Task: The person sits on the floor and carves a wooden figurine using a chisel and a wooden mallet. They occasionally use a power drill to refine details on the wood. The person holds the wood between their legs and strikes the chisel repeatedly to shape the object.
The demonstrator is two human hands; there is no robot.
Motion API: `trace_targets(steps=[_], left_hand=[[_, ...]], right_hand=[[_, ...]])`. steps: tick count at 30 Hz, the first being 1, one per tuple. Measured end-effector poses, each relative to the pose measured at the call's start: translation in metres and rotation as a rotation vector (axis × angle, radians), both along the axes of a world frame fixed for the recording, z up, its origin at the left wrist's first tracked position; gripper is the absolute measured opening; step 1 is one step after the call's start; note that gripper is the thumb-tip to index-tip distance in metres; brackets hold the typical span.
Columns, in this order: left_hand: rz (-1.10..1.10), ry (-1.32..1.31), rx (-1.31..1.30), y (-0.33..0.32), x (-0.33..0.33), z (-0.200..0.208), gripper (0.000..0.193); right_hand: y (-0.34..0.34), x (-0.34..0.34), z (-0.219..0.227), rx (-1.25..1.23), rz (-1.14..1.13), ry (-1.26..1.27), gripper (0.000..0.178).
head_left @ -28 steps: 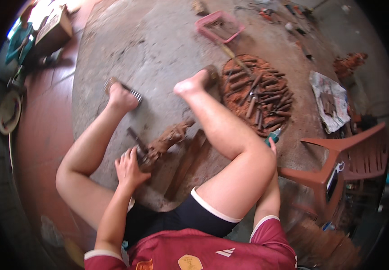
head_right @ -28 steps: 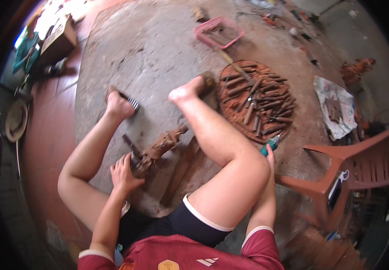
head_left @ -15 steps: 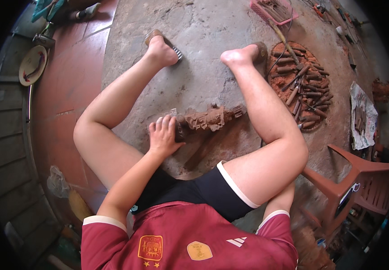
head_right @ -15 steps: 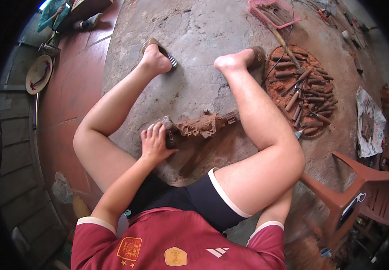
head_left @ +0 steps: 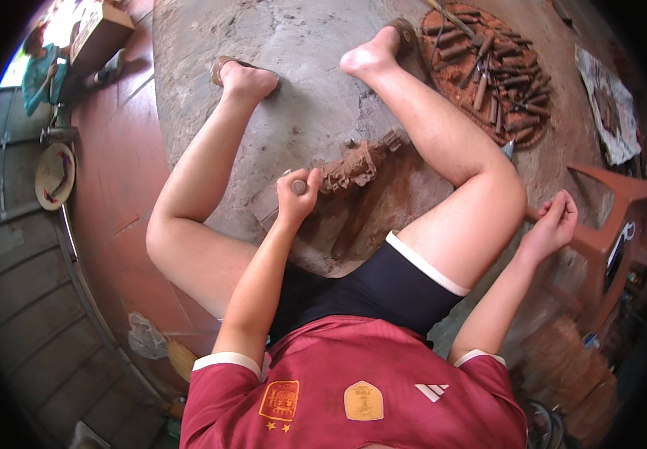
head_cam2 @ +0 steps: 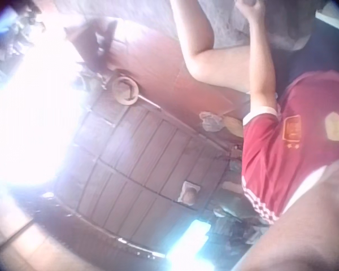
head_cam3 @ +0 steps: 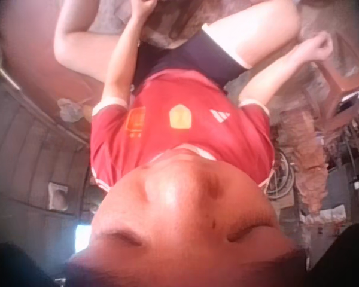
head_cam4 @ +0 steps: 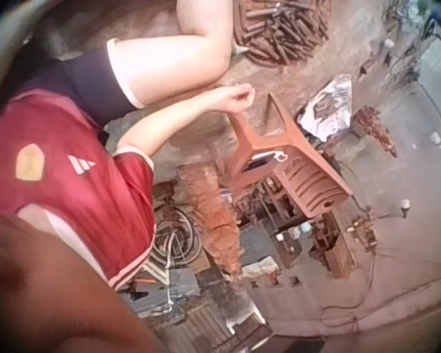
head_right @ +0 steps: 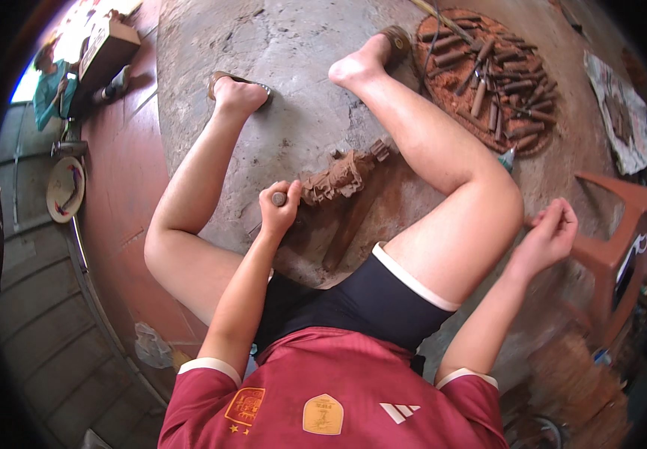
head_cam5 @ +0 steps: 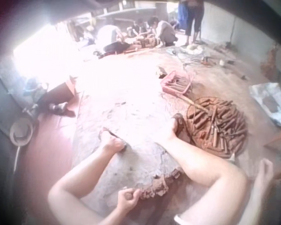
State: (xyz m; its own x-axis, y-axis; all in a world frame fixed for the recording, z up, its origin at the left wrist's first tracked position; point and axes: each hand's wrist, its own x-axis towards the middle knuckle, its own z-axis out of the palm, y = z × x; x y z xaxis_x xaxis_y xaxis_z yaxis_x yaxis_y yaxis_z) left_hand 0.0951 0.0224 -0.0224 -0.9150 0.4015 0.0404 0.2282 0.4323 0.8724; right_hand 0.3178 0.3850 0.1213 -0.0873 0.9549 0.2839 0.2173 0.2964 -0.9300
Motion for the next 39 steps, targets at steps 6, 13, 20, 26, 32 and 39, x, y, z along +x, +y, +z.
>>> trace_targets(steps=[6,13,20,26,32,39], left_hand=[[0.094,-0.091,0.203,-0.001,-0.006,-0.009,0.039],[0.172,-0.128,0.289,0.008,-0.01,0.007,0.037],[0.161,-0.056,0.224,0.003,-0.011,0.003,0.039],[0.117,-0.072,0.238,0.017,-0.014,0.004,0.039],[0.143,-0.087,0.243,0.005,-0.017,-0.004,0.038],[0.172,-0.078,0.275,0.006,-0.011,-0.003,0.036]], right_hand=[[-0.19,-0.077,-0.045,-0.481,0.815,-0.838,0.036],[-0.201,-0.096,-0.086,-0.374,0.72,-1.074,0.031],[-0.055,-0.021,-0.018,0.195,0.061,-0.209,0.005],[0.1,0.069,-0.18,-0.225,-0.099,-0.531,0.046],[0.081,-0.033,-0.163,-0.356,0.097,-0.786,0.043],[0.002,-0.237,-0.13,-0.213,0.571,-0.763,0.036]])
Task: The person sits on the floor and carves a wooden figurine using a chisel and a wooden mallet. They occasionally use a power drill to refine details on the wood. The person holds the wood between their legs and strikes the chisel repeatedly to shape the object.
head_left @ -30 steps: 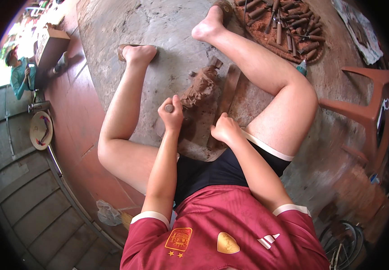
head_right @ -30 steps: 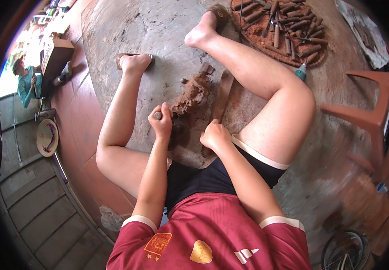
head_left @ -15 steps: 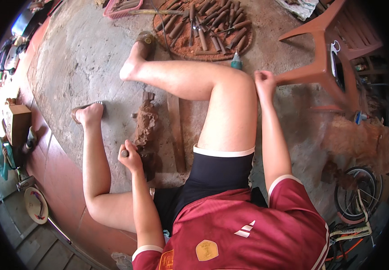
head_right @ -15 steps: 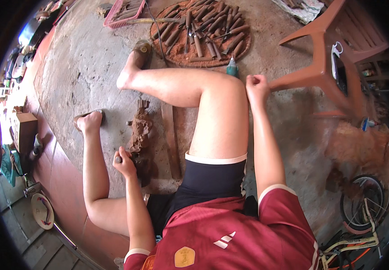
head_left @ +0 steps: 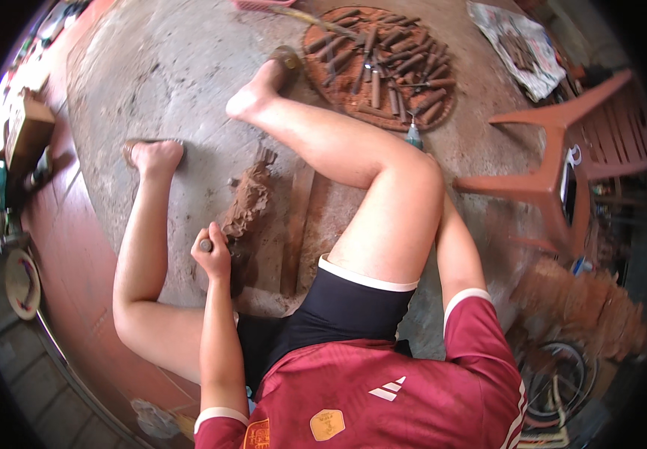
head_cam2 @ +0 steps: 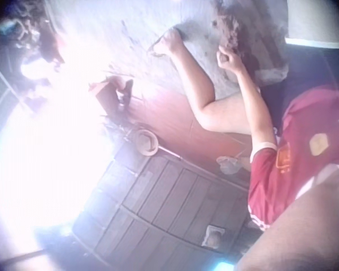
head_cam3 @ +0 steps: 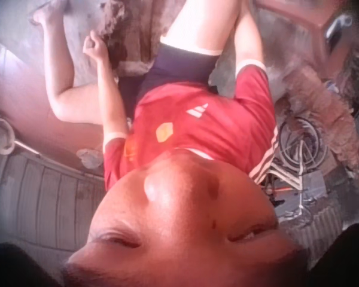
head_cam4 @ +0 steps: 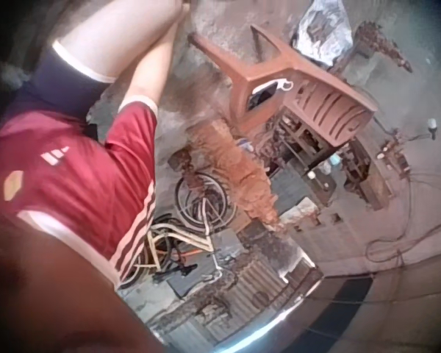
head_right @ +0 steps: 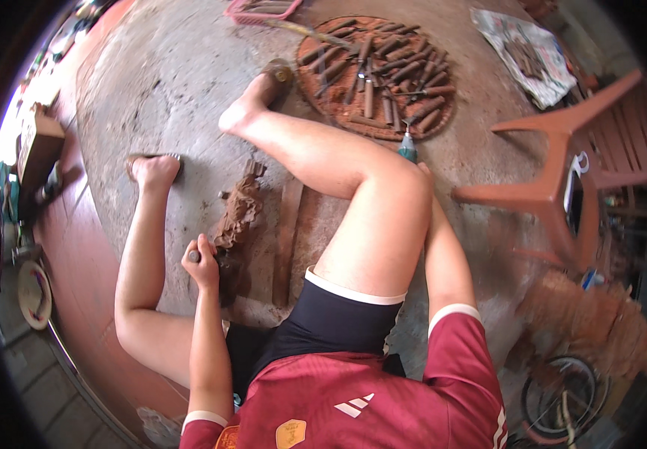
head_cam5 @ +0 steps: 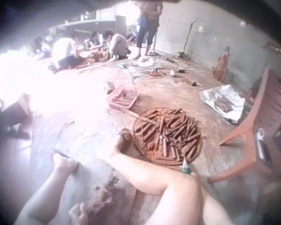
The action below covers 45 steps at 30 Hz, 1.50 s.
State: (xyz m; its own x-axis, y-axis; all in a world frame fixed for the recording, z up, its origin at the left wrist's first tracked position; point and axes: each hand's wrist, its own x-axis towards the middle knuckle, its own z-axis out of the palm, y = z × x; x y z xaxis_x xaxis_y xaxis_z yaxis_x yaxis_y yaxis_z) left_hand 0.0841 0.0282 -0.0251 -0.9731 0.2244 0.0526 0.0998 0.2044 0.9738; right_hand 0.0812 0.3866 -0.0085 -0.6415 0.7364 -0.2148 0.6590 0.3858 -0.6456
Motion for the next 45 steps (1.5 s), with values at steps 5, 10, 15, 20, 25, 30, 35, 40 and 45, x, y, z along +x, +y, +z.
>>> trace_targets(steps=[5,10,15,20,25,30,35,40,45], left_hand=[[0.042,-0.007,-0.143,-0.008,-0.001,-0.001,0.038],[-0.012,0.041,-0.151,0.0,-0.009,-0.006,0.036],[0.043,0.018,-0.097,-0.012,-0.009,-0.011,0.036],[0.012,-0.028,-0.003,-0.002,-0.014,0.004,0.036],[-0.018,-0.023,0.103,-0.002,-0.022,0.004,0.037],[-0.198,-0.067,-0.128,-0.013,-0.036,0.008,0.036],[-0.206,-0.14,-0.099,-0.018,-0.043,0.007,0.034],[-0.176,-0.147,-0.184,-0.019,-0.035,0.005,0.032],[-0.275,-0.144,-0.215,-0.023,-0.038,-0.001,0.03]], right_hand=[[-0.052,-0.07,0.004,-0.021,0.223,0.052,0.03],[0.046,0.086,-0.023,0.103,-0.054,0.03,0.025],[0.06,0.245,0.069,0.396,-0.525,0.277,0.022],[-0.144,0.17,0.122,-0.432,0.001,0.034,0.035],[-0.215,0.124,0.025,-0.386,0.246,-0.553,0.068],[-0.233,0.13,-0.027,-0.298,-0.079,-0.464,0.071],[-0.232,0.137,-0.045,-0.31,-0.305,-0.422,0.075],[-0.218,0.149,0.013,-0.529,-0.25,-0.005,0.063],[-0.216,0.194,0.083,-1.181,0.057,0.47,0.072]])
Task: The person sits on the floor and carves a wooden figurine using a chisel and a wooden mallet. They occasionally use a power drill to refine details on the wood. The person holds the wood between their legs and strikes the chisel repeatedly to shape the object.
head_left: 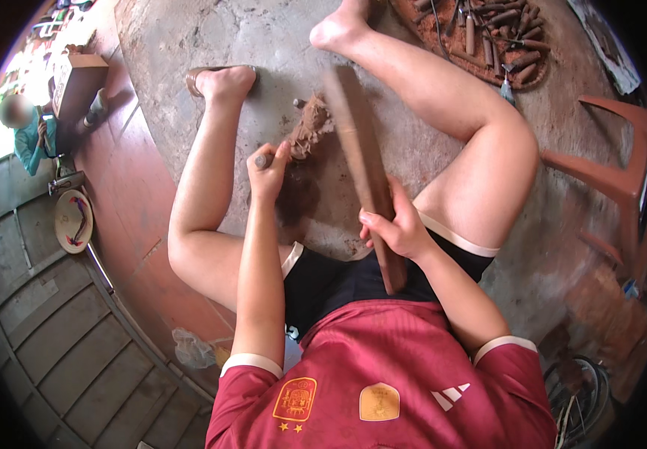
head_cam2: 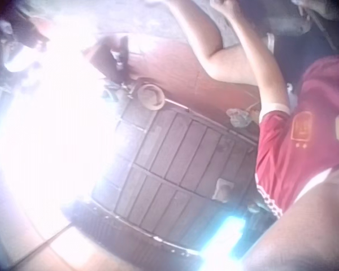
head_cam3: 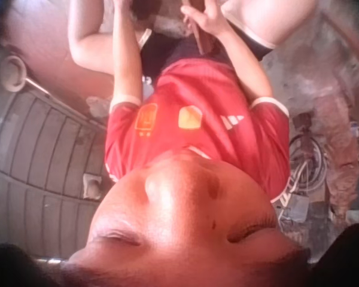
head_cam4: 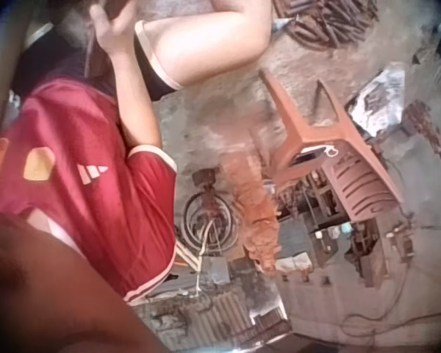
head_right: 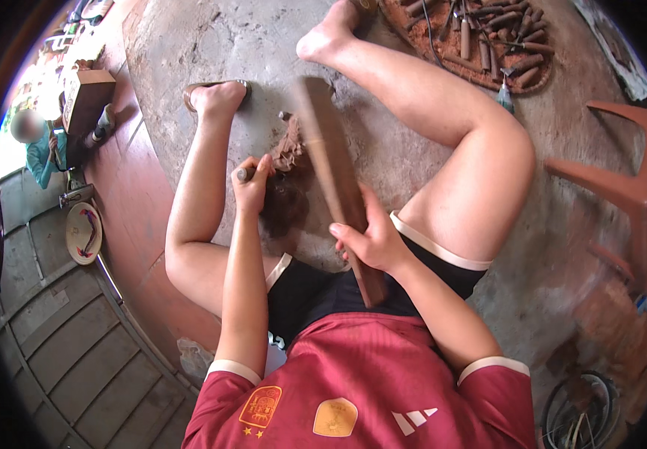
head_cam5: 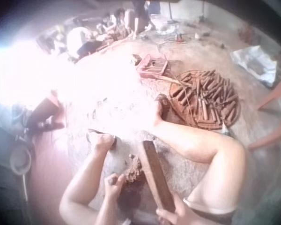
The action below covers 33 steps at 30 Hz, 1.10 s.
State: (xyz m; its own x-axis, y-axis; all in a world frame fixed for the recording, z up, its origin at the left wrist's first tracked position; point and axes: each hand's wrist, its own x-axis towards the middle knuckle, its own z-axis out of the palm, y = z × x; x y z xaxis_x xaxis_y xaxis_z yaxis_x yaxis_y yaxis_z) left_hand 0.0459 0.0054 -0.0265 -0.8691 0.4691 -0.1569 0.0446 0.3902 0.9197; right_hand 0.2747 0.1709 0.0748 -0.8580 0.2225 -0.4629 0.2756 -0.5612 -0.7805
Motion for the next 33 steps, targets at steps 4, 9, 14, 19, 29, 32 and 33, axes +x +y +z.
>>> trace_targets(steps=[4,9,14,19,29,32,33], left_hand=[[-0.023,0.005,-0.022,0.007,-0.003,0.005,0.028],[0.299,0.21,-0.148,-0.014,-0.022,-0.08,0.019],[0.25,-0.131,0.101,0.012,0.004,-0.004,0.035],[0.116,0.137,-0.135,0.016,0.01,0.018,0.031],[0.159,0.082,0.061,0.01,0.004,-0.002,0.033],[0.146,0.072,0.026,0.012,0.006,0.004,0.033],[0.104,0.093,-0.008,0.014,0.005,0.01,0.032]], right_hand=[[-0.003,-0.015,-0.017,0.839,0.007,0.325,0.078],[-0.016,-0.026,0.024,1.009,0.173,0.296,0.083],[-0.031,-0.027,0.023,1.085,0.427,0.057,0.075],[-0.042,-0.03,0.023,1.152,0.406,0.12,0.07],[-0.043,-0.041,0.019,1.128,0.455,0.092,0.067],[-0.04,-0.034,0.024,1.143,0.466,0.21,0.067],[-0.039,-0.034,0.026,1.136,0.434,0.262,0.068]])
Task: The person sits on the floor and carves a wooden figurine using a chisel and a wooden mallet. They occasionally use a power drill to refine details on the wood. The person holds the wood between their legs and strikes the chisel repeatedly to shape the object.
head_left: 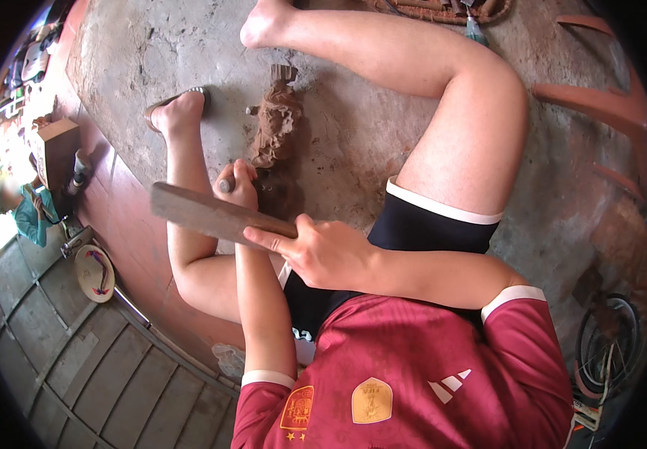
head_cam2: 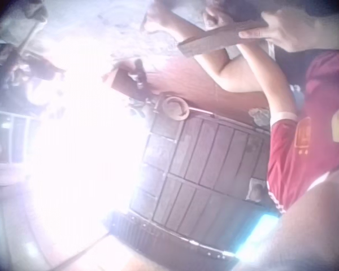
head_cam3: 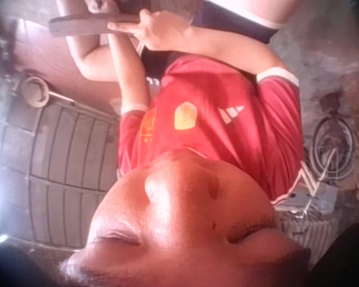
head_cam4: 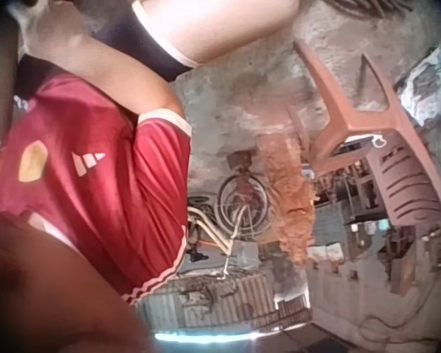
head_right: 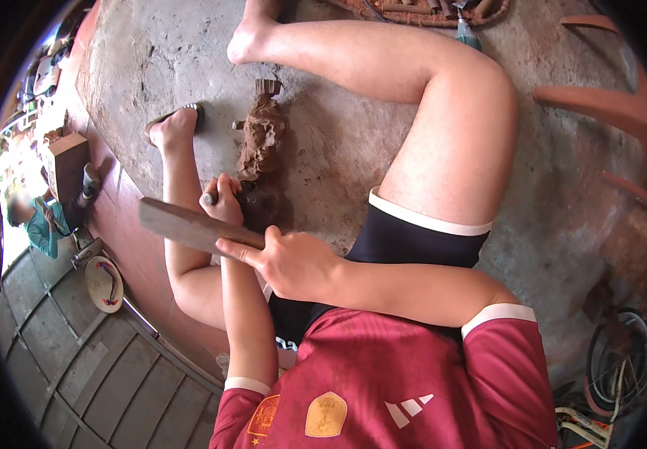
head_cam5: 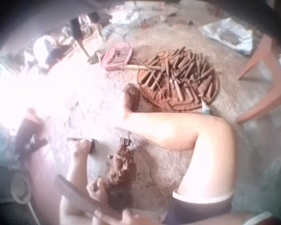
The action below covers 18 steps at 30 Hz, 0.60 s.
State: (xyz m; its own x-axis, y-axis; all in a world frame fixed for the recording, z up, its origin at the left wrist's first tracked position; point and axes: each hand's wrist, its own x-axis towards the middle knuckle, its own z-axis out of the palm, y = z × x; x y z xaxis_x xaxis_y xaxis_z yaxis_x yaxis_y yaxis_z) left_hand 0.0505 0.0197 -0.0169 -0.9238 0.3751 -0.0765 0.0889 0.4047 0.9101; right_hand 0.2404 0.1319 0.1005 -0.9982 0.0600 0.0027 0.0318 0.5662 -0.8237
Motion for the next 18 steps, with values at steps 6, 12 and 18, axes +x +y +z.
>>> trace_targets(steps=[6,12,18], left_hand=[[0.075,-0.002,0.082,-0.003,0.0,-0.011,0.033],[0.037,-0.033,0.051,-0.017,-0.012,-0.028,0.035],[0.035,-0.022,0.04,0.004,-0.002,0.002,0.031]], right_hand=[[-0.001,-0.007,-0.006,0.029,-0.022,-0.072,0.067],[-0.001,-0.008,-0.008,0.086,-0.042,-0.16,0.066],[0.003,-0.003,0.005,0.084,-0.011,-0.017,0.065]])
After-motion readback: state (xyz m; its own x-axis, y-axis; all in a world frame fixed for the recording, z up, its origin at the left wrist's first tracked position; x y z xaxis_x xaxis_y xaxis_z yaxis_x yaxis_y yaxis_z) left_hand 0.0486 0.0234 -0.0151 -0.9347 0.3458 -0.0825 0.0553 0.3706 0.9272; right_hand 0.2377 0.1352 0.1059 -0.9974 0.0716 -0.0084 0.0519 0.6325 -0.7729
